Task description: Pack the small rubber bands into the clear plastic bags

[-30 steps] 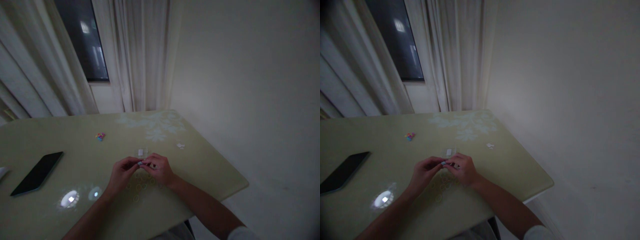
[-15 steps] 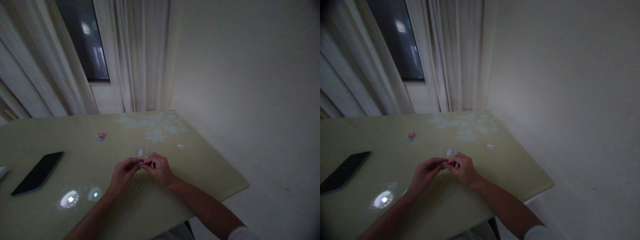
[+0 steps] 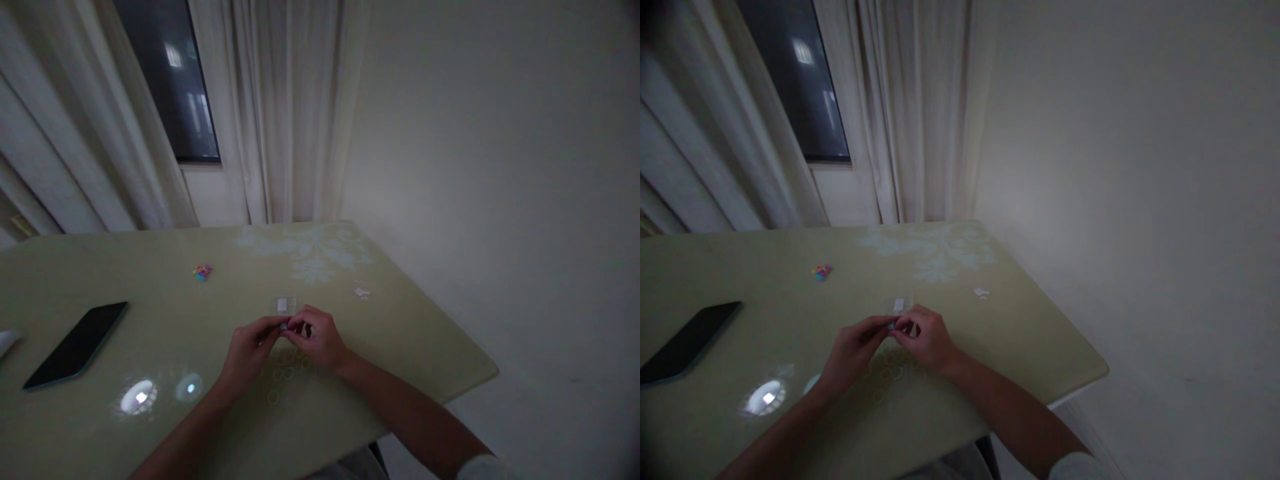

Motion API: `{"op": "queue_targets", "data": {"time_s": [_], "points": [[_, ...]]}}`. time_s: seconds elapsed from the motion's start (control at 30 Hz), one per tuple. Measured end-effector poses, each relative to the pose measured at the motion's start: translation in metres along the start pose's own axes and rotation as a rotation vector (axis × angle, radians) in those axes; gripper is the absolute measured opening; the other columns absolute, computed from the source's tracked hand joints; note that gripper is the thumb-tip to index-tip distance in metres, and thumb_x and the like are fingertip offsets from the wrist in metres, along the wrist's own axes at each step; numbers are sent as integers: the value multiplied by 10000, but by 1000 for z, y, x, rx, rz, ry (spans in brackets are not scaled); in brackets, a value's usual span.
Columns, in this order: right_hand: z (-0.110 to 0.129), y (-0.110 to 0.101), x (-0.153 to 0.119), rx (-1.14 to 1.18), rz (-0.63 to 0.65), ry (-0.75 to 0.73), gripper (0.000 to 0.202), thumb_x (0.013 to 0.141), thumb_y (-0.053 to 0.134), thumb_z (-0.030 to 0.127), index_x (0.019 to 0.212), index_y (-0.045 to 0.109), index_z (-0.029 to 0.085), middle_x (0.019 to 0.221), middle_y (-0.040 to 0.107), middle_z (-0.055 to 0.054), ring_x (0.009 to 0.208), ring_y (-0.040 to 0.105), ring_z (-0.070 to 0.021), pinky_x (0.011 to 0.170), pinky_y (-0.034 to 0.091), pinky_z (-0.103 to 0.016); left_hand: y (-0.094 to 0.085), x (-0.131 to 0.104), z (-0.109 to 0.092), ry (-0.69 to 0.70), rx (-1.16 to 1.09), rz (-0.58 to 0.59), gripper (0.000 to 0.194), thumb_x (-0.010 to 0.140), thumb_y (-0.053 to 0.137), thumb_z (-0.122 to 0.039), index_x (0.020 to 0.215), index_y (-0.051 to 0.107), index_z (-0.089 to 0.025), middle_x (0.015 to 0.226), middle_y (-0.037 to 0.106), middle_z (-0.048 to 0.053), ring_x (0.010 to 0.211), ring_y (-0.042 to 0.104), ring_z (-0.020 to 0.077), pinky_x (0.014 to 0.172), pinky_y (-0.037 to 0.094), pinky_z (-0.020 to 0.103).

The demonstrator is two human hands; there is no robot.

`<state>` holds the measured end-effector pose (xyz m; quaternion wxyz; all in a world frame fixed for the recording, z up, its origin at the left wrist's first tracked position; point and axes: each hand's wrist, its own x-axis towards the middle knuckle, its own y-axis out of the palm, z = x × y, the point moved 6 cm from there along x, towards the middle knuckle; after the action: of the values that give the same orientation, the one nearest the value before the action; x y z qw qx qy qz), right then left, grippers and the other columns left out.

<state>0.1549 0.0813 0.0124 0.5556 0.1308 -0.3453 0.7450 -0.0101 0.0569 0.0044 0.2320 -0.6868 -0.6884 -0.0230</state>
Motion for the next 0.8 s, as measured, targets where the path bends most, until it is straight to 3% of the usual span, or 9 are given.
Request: {"op": "queue_targets", "data": {"time_s": [0.27,0.4,0.53,0.8], "points": [[-2,0,0,10,-19,-30,157,888,791,342,880,782,185,762,661,-23,606,568,-115,580,479,-231,3,-1,-1,2,-75,-7,247,906,673,-290,1090,811,-199,1039,844,72,915,803,217,861,640,310],[0,-1,0,21,-13,-51,115,900,767,289,883,791,177,767,651,-25,607,562,-112,575,469,-225,7,-1,1,-74,-228,19,278,910,701,-344,1118,804,-191,1110,833,88,967,798,228,903,639,331],[2,-1,0,20,1,-55,98,910,730,253,891,796,183,786,647,-26,618,554,-109,584,466,-222,10,1,3,-170,-374,35,320,818,821,-363,1094,819,-203,1130,831,86,1008,793,251,926,636,347],[3,-1,2,34,53,-78,86,891,719,196,912,801,181,790,624,-19,624,534,-108,580,451,-221,10,1,12,-284,-419,0,308,734,886,-355,1011,853,-225,1066,845,80,979,795,260,935,626,351]]}}
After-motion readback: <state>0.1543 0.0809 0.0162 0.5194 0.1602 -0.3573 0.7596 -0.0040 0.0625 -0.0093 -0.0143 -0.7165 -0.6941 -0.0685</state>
